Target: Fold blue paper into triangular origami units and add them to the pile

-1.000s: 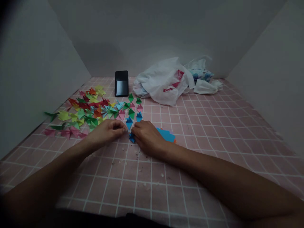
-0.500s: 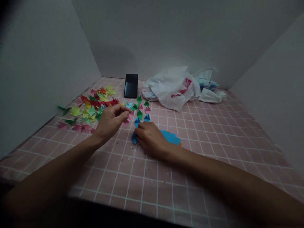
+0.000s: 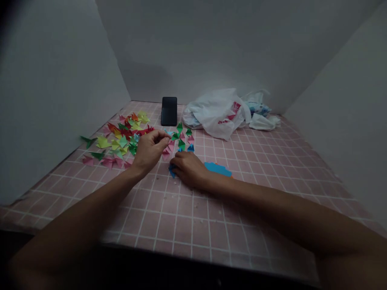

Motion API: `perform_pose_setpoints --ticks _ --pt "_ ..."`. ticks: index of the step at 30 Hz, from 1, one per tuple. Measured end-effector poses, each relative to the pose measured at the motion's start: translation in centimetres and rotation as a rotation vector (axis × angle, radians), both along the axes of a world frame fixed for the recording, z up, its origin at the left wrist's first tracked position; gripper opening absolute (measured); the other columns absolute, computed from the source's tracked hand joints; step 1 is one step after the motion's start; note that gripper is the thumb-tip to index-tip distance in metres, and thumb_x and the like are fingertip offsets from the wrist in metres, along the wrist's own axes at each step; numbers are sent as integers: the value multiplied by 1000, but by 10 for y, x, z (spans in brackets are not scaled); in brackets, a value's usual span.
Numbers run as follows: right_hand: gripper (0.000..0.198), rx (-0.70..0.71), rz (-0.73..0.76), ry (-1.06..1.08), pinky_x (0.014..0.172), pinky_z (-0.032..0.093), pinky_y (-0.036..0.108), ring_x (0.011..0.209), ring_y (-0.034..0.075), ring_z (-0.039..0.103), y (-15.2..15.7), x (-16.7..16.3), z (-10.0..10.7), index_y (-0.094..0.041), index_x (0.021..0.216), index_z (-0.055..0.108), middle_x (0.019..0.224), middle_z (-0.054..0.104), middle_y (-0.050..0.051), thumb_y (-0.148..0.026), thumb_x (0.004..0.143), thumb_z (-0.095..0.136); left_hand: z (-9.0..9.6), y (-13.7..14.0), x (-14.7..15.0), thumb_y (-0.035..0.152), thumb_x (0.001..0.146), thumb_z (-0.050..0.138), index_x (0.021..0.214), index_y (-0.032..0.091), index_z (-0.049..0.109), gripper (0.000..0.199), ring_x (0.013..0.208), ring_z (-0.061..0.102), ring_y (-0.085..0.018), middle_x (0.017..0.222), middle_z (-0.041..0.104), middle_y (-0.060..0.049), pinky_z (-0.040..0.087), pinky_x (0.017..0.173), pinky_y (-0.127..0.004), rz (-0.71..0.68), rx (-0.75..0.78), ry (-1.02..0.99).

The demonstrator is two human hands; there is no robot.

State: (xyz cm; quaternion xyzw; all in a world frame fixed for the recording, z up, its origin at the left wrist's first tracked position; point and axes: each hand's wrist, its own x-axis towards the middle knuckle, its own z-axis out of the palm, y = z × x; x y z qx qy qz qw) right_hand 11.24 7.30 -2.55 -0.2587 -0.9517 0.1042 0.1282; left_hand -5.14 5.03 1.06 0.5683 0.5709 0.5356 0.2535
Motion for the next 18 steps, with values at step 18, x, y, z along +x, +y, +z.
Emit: perform_pose_setpoints --ticks 18 --pt "10 -14 -59 60 74 38 30 80 19 58 2 -24 3 -10 80 70 87 70 11 -10 88 64 0 3 -3 17 80 58 80 17 68 10 69 61 -14 76 69 0 46 69 -25 14 41 -22"
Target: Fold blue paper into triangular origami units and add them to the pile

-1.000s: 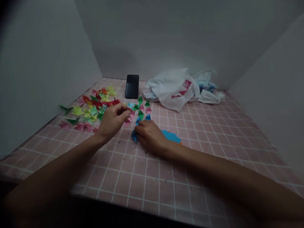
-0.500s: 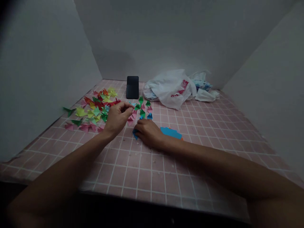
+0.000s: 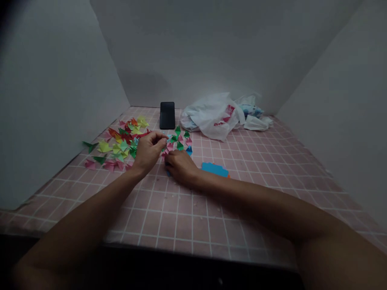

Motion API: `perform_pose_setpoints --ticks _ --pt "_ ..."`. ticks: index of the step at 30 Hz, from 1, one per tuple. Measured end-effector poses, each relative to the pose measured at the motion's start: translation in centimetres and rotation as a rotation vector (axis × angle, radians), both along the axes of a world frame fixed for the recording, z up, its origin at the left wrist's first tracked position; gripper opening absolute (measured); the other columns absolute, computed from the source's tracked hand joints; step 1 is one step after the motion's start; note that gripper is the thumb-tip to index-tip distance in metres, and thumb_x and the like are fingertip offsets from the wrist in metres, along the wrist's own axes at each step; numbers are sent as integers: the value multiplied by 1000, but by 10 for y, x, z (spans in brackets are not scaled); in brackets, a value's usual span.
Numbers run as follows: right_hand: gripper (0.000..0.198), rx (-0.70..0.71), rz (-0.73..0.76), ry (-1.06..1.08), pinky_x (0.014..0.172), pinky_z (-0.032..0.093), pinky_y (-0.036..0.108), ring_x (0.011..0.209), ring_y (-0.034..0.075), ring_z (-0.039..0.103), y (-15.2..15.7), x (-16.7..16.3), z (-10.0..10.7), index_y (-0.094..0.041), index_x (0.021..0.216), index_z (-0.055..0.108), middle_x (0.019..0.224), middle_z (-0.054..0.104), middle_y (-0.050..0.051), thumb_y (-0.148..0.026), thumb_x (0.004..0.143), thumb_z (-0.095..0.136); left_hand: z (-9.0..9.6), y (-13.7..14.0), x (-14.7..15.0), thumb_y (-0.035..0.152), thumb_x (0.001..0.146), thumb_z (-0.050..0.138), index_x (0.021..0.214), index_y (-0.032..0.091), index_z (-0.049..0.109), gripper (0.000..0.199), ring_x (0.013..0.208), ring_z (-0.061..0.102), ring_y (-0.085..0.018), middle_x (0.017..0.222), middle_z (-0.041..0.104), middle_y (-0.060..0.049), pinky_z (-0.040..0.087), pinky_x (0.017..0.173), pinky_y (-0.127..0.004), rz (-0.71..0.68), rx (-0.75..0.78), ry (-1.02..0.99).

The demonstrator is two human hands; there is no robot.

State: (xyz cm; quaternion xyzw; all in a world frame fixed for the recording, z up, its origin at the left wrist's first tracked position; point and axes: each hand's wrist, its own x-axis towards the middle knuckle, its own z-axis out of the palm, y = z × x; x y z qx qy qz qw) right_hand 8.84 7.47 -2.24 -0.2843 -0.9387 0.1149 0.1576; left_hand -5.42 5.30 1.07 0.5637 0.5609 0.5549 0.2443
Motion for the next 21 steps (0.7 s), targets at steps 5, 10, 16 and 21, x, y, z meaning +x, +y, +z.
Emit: perform_pose_setpoints --ticks 5,10,16,21 --pt "8 -14 -9 31 72 38 29 79 18 58 0 -6 -4 -11 83 70 87 71 11 -9 87 64 0 0 -1 19 80 59 80 17 67 8 69 61 -14 74 68 0 46 69 -26 4 4 -15" --pt "18 -25 11 67 80 43 32 90 22 62 -2 7 5 -12 102 69 98 73 11 -9 84 67 -1 0 -3 21 80 59 81 17 66 9 67 58 -13 74 66 0 45 67 -25 -8 13 -33" --pt "11 83 -26 272 84 47 36 96 24 64 -5 65 48 -16 99 67 101 70 11 -18 89 69 0 -2 -1 26 79 60 82 17 67 12 65 57 -13 74 65 0 44 63 -25 -25 6 -53" --pt "3 46 -233 328 76 49 35 84 22 64 -9 124 48 -18 89 68 91 70 8 -21 90 66 -1 -8 6 26 81 61 84 17 67 11 67 58 -14 74 65 0 45 63 -25 -41 41 -62"
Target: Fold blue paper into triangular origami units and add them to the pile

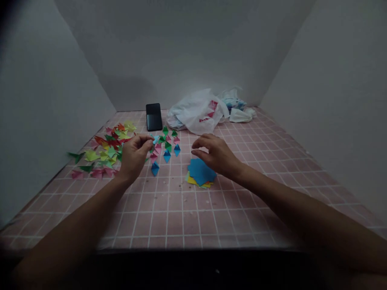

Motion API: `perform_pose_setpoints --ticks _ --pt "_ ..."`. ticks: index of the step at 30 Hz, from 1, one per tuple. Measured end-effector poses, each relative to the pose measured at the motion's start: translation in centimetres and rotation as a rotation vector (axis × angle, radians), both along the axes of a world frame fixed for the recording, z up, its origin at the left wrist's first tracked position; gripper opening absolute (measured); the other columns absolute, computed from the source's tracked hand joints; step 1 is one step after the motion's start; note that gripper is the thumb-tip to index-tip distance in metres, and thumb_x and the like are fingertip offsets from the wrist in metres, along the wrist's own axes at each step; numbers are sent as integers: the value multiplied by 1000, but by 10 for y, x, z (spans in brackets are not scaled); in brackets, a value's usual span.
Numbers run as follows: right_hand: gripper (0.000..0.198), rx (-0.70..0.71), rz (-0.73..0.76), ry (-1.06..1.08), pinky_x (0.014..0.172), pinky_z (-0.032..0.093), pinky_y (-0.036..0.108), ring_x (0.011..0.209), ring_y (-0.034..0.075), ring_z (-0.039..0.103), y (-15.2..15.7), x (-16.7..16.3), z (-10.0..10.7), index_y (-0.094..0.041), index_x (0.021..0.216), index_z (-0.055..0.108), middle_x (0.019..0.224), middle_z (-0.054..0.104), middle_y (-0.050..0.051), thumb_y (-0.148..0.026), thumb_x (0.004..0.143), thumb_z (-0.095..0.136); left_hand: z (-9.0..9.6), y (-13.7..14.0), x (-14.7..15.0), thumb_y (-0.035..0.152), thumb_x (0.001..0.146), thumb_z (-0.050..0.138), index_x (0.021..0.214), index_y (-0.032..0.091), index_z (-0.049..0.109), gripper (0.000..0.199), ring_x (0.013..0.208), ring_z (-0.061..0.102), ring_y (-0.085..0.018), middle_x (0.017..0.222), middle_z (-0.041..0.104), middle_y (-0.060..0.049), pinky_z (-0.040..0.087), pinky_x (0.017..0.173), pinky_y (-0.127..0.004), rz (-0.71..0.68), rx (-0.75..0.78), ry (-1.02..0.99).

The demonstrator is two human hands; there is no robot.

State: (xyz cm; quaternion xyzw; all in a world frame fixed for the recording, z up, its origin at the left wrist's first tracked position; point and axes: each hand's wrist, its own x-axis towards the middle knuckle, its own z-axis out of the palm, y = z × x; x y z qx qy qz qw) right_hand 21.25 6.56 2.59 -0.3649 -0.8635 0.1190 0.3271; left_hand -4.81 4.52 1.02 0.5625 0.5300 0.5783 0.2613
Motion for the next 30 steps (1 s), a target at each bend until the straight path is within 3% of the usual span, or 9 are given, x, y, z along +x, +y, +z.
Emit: perform_pose_setpoints --ticks 5,10,16,17,18,21,22,26,30 --pt "10 -161 55 -13 89 51 41 97 24 65 3 37 -31 -19 94 70 100 69 10 -27 90 67 -1 -10 8 25 85 63 88 17 70 11 71 62 -14 77 68 -1 48 68 -26 -3 57 112" --pt "47 -208 205 -155 103 47 49 123 31 56 2 50 -39 -21 119 68 132 61 14 -40 78 81 2 -29 22 18 88 62 90 18 70 9 72 65 -14 80 71 -1 51 70 -26 -34 310 365" --pt "38 -210 238 -284 101 47 51 118 32 60 -2 51 -40 -18 120 70 127 65 16 -36 86 73 1 -49 43 9 90 59 93 17 68 14 69 67 -13 77 73 -3 51 66 -23 -472 461 545" --pt "40 -217 238 -282 102 47 51 119 33 60 -2 51 -41 -19 122 69 128 65 16 -38 87 72 4 -47 40 10 90 58 93 18 69 13 71 67 -14 78 74 -3 52 67 -24 -487 466 583" --pt "41 -225 233 -280 103 46 51 121 33 59 -2 52 -42 -19 124 68 130 64 16 -40 88 71 7 -43 35 13 90 60 93 19 69 11 71 66 -14 79 74 -3 52 69 -26 -407 433 595" --pt "42 -285 209 -301 104 47 51 122 32 59 -2 52 -40 -19 125 68 134 62 16 -43 91 66 26 -29 11 22 88 61 82 18 67 9 66 60 -14 75 68 -2 47 64 -27 32 127 468" --pt "41 -295 205 -308 104 47 51 121 33 60 -3 52 -39 -19 125 68 133 63 16 -43 91 65 33 -25 3 25 87 61 76 18 64 14 62 57 -13 69 64 0 44 60 -26 82 15 423" --pt "41 -313 177 -325 105 48 52 123 33 59 -5 50 -37 -19 126 67 135 62 16 -43 93 62 46 -17 -17 33 81 62 66 18 62 21 55 46 -12 60 53 3 34 53 -25 23 -344 394" --pt "42 -306 176 -323 107 47 53 124 33 59 -4 51 -41 -21 127 67 135 62 15 -46 95 59 35 -18 -22 39 77 62 62 18 63 25 56 46 -13 58 54 2 32 53 -26 -55 -477 513"
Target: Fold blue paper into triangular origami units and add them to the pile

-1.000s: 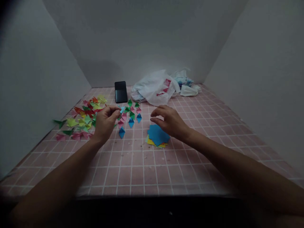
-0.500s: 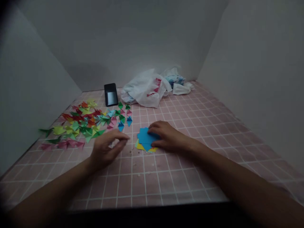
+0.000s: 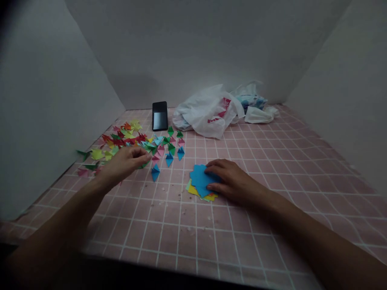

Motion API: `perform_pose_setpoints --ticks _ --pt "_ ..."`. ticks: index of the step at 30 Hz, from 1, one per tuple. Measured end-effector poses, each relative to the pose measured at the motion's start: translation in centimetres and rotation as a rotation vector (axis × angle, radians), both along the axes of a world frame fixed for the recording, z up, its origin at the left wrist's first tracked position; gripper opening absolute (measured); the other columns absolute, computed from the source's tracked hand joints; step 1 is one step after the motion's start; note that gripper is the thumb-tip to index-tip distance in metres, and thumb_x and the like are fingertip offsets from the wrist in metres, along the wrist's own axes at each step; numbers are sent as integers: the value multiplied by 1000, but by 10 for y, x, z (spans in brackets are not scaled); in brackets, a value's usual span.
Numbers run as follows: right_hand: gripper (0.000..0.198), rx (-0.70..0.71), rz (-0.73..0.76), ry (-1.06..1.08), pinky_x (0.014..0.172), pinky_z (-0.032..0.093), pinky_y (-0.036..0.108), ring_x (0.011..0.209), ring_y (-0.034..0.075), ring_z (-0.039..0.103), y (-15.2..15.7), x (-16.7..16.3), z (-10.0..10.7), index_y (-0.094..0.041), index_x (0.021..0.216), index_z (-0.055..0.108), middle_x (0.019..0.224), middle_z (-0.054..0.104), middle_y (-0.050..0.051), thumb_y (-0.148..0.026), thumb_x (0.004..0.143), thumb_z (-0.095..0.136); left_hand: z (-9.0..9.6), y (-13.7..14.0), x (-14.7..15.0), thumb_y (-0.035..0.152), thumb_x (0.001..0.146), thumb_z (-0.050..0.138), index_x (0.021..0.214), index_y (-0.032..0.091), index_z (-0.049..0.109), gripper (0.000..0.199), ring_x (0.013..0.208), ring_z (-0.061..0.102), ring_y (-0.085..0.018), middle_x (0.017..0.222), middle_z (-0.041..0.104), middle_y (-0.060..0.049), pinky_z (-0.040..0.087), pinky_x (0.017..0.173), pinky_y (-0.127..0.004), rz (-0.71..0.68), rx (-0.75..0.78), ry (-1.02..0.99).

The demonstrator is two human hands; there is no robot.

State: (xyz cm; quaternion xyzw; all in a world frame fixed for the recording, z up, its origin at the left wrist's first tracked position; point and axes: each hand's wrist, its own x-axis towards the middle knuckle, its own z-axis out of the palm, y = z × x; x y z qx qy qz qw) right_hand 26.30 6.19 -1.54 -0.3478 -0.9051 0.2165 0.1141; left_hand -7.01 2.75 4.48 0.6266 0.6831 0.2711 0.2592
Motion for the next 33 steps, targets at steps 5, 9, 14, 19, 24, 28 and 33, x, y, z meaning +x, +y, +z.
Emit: perform_pose_setpoints --ticks 5,9,14,19,24,28,33 --pt "43 0 -2 -4 107 47 52 123 32 59 1 1 -2 -21 127 67 136 61 15 -47 95 56 -25 -7 -7 44 75 62 69 18 65 27 55 47 -14 61 58 1 34 53 -26 45 -89 -135" --pt "44 -11 -6 -17 107 47 54 124 33 59 0 0 -1 -20 128 67 137 61 15 -48 95 55 -35 -13 -6 45 75 64 75 18 67 27 62 53 -15 70 65 -1 38 56 -26 93 -60 -115" --pt "43 -33 -17 -25 107 47 54 125 34 59 -1 -2 1 -21 128 67 137 60 16 -47 96 53 -38 -15 1 41 74 62 70 18 66 25 64 54 -16 70 65 -2 39 59 -27 57 -75 -66" --pt "44 -30 -15 -22 108 46 55 127 33 57 -1 0 0 -21 129 65 139 59 15 -49 97 53 -38 -15 3 37 73 59 67 18 64 21 60 50 -14 65 61 1 37 58 -27 77 -106 -97" --pt "40 -22 -23 4 107 47 55 125 33 58 -1 0 -2 -23 126 67 137 61 15 -47 96 54 -42 -17 3 42 81 60 74 18 65 26 66 54 -15 71 63 0 39 60 -26 51 -44 -108" --pt "34 78 -109 112 103 49 55 120 34 61 -6 -4 3 -24 119 69 126 66 14 -40 96 50 -49 -17 2 35 77 67 93 18 68 24 67 57 -16 73 63 1 42 61 -26 16 -17 -191" --pt "25 60 -121 160 84 55 47 94 30 68 -18 -29 27 -25 101 72 102 72 12 -36 96 51 -57 -16 0 23 74 65 89 17 68 16 69 59 -15 74 63 1 45 63 -25 -19 8 -236"
